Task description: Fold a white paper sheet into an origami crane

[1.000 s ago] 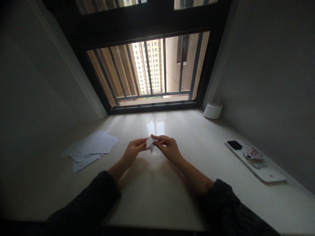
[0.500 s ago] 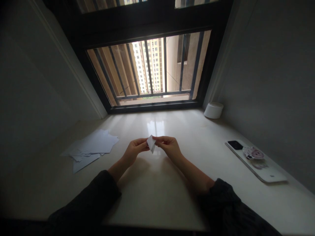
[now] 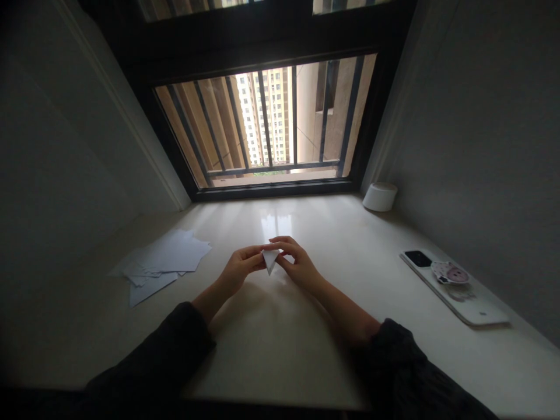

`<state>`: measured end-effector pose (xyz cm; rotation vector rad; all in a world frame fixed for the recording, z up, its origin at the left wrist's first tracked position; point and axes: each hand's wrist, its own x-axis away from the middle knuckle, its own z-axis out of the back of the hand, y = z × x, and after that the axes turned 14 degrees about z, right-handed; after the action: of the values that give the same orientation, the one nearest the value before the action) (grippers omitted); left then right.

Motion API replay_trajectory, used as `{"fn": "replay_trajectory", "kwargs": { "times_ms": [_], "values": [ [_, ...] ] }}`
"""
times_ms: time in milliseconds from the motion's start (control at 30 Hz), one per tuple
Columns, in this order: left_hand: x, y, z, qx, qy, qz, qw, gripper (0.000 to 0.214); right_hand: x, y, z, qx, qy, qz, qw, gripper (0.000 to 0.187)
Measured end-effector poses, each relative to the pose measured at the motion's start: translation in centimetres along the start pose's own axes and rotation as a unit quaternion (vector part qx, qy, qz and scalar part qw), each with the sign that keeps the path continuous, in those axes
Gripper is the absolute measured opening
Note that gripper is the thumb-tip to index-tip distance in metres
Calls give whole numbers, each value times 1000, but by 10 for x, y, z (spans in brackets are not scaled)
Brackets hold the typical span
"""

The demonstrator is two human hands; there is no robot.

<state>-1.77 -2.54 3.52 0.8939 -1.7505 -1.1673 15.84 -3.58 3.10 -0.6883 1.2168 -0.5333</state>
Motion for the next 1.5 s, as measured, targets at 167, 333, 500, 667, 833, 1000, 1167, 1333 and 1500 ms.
{"fn": "replay_trajectory", "kwargs": {
  "times_ms": [167,333,500,667,833,1000,1167,1333,1500],
  "values": [
    [-2,-1,3,7,-6,0,1000,29,2,6,-2,-59,-16,-29,998,25],
    [-1,0,2,1,-4,8,1000,31,1,4,-2,-89,-26,-52,994,26],
    [-2,-2,4,1,-6,4,1000,36,0,1,-1,-112,13,-86,990,26],
    [-2,-2,4,-7,4,-1,1000,40,4,13,4,-111,95,-168,975,27],
    [1,-1,1,-34,1,-11,999,39,8,24,5,-129,107,-245,955,33],
    [2,-1,1,-52,17,-25,998,46,8,22,2,-141,137,-258,946,29],
    [0,-3,2,-105,57,-92,989,40,7,24,2,-121,148,-253,948,29],
    [1,-1,0,-69,73,-78,992,34,6,22,3,-114,144,-232,955,26],
    [2,1,-1,-38,54,-60,996,43,5,17,3,-131,142,-220,956,22]
  ]
}}
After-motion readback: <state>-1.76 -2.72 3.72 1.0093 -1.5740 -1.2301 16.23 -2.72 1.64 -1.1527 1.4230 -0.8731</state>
